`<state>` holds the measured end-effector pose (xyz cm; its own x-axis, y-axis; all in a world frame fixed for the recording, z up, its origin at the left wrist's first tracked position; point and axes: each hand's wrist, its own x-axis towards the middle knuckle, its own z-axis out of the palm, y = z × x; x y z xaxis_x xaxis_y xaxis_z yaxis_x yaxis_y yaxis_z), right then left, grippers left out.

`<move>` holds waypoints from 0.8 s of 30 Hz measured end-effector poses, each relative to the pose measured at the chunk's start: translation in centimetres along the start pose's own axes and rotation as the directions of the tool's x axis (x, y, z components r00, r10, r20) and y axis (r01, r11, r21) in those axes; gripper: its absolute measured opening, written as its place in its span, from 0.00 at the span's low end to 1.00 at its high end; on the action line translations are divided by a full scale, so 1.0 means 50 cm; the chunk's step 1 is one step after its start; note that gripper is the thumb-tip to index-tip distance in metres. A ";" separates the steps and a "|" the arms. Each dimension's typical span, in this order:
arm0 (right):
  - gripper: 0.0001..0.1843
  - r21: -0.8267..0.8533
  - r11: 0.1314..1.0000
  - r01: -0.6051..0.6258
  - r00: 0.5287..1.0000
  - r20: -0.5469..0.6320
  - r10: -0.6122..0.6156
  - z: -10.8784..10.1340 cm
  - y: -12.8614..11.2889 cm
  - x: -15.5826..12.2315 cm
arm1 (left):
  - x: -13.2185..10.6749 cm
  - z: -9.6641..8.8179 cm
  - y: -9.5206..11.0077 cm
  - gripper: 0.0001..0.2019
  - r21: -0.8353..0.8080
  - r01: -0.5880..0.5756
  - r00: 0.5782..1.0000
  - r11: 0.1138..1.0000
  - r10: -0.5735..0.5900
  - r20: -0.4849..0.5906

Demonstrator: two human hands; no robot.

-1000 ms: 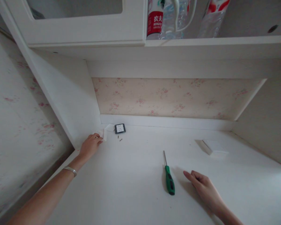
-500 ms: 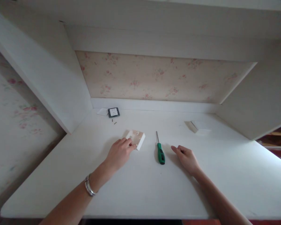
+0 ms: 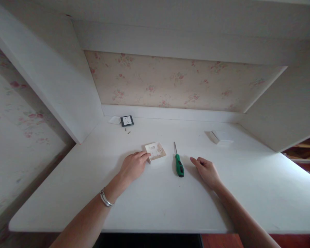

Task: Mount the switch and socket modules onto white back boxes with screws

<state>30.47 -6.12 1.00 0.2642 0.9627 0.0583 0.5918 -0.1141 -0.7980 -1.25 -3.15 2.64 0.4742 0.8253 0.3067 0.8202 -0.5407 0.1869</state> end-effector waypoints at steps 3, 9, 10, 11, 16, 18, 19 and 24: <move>0.27 -0.032 0.999 0.016 1.000 -0.004 -0.016 0.003 0.000 -0.001 | 0.000 0.002 -0.015 0.18 -0.045 0.027 1.000 0.999 -0.028 -0.010; 0.27 -0.084 0.996 0.032 0.999 -0.012 -0.033 0.001 0.002 -0.003 | 0.001 0.003 -0.028 0.23 -0.078 0.046 0.999 0.996 -0.046 0.004; 0.27 -0.086 0.996 0.021 1.000 -0.004 -0.022 0.001 0.002 -0.003 | 0.001 0.003 -0.029 0.24 -0.077 0.047 0.999 0.996 -0.047 0.004; 0.27 -0.085 0.996 0.003 1.000 0.009 -0.002 -0.001 0.002 -0.004 | 0.000 0.003 -0.029 0.24 -0.077 0.046 0.999 0.996 -0.046 0.003; 0.29 -0.081 0.995 -0.066 0.996 0.048 0.070 -0.006 0.002 -0.006 | -0.004 0.002 -0.024 0.23 -0.137 0.048 0.999 0.989 -0.050 -0.009; 0.30 -0.066 0.996 -0.062 0.997 0.032 0.064 -0.007 0.000 -0.007 | 0.002 0.002 -0.034 0.21 -0.244 0.109 0.992 0.964 -0.120 -0.030; 0.30 -0.054 0.997 -0.057 0.998 0.026 0.059 -0.008 -0.002 -0.008 | 0.010 0.002 -0.046 0.18 -0.316 0.161 0.982 0.935 -0.183 -0.039; 0.30 0.003 0.999 -0.045 0.999 0.019 0.045 -0.007 -0.012 -0.011 | 0.096 -0.009 -0.174 0.09 -0.535 0.434 0.848 0.725 -0.529 -0.029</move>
<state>30.23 -6.66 1.64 0.2757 0.9612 0.0112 0.5768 -0.1561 -0.8019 -6.24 5.43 2.92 -0.0404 0.9813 0.1880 0.6287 -0.1213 0.7681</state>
